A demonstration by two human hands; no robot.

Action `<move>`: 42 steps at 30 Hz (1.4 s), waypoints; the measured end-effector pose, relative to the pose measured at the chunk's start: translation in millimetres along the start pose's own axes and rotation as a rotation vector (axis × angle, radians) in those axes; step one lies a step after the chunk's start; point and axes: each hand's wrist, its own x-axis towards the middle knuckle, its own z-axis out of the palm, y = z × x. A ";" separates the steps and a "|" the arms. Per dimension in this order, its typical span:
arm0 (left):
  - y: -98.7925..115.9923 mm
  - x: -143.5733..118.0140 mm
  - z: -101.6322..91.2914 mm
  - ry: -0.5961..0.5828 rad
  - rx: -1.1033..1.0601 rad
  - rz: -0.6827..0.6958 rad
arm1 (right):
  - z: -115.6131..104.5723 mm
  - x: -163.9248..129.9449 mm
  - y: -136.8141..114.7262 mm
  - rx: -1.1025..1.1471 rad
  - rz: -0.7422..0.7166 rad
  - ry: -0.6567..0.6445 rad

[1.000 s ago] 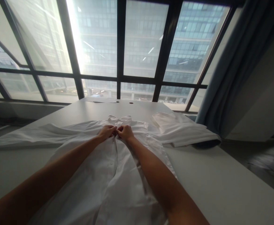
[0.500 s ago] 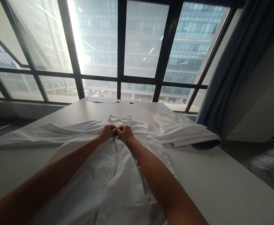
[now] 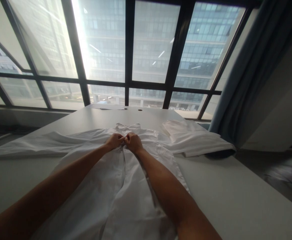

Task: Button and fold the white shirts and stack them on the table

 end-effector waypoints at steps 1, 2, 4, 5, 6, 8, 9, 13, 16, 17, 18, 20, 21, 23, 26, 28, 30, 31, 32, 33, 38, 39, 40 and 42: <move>-0.5 0.9 0.5 -0.004 -0.030 -0.010 | -0.2 -0.3 -0.3 0.006 0.002 -0.004; -1.0 1.6 1.2 -0.006 -0.068 -0.020 | -0.3 -0.6 -0.5 0.016 0.008 -0.006; -1.9 2.6 3.1 -0.011 -0.146 -0.036 | -0.4 -0.7 -0.3 0.047 0.035 -0.008; -2.3 2.9 4.0 -0.013 -0.175 -0.039 | -0.4 -0.6 0.0 0.069 0.053 -0.010; -2.6 3.0 4.6 -0.015 -0.196 -0.039 | -0.2 -0.3 0.5 0.092 0.071 -0.014; -2.8 2.9 4.9 -0.021 -0.221 -0.044 | 0.4 0.4 1.7 0.130 0.102 -0.025; -2.9 2.7 4.5 -0.025 -0.225 -0.051 | 0.7 0.8 2.4 0.140 0.110 -0.029; -2.6 1.5 0.1 -0.084 -0.169 -0.122 | 2.0 1.3 4.6 0.114 0.107 -0.041; -1.4 0.9 -3.0 -0.133 -0.119 -0.174 | 2.2 0.8 4.9 0.064 0.077 -0.054; -0.8 1.0 -3.5 -0.143 -0.118 -0.192 | 2.1 0.7 4.7 0.050 0.061 -0.051; -0.3 1.2 -3.6 -0.153 -0.128 -0.212 | 2.0 0.9 4.6 0.040 0.042 -0.044; 0.7 2.2 -3.1 -0.178 -0.165 -0.255 | 1.9 1.6 4.6 0.031 0.002 -0.030; 0.8 2.9 -2.6 -0.187 -0.186 -0.271 | 1.8 2.1 4.7 0.034 -0.013 -0.028; 0.4 4.4 -1.3 -0.186 -0.221 -0.278 | 1.7 3.3 5.3 0.064 -0.021 -0.036; -1.6 5.6 0.7 -0.173 -0.251 -0.251 | 0.8 4.2 6.5 0.149 0.000 -0.044; -3.3 5.9 1.9 -0.172 -0.279 -0.223 | -0.4 4.1 7.2 0.206 0.018 -0.046; -4.7 6.3 3.0 -0.169 -0.293 -0.194 | -2.3 4.0 7.8 0.242 0.035 -0.053; -5.3 6.7 3.6 -0.163 -0.289 -0.179 | -3.4 4.2 8.1 0.248 0.043 -0.058; -5.8 7.3 4.2 -0.156 -0.274 -0.160 | -4.6 4.7 8.4 0.247 0.048 -0.062; -6.3 8.1 4.9 -0.147 -0.251 -0.134 | -5.8 5.4 8.9 0.238 0.054 -0.068; -8.5 12.2 10.2 -0.041 -0.074 0.059 | -9.4 12.1 13.8 0.198 0.139 -0.147; -8.8 12.5 11.0 -0.015 -0.039 0.085 | -9.1 13.3 15.3 0.206 0.161 -0.169; -9.0 12.5 11.5 0.004 -0.002 0.103 | -8.4 14.2 16.8 0.216 0.180 -0.186; -8.8 11.6 10.8 0.021 0.086 0.131 | -6.0 15.2 19.8 0.238 0.212 -0.209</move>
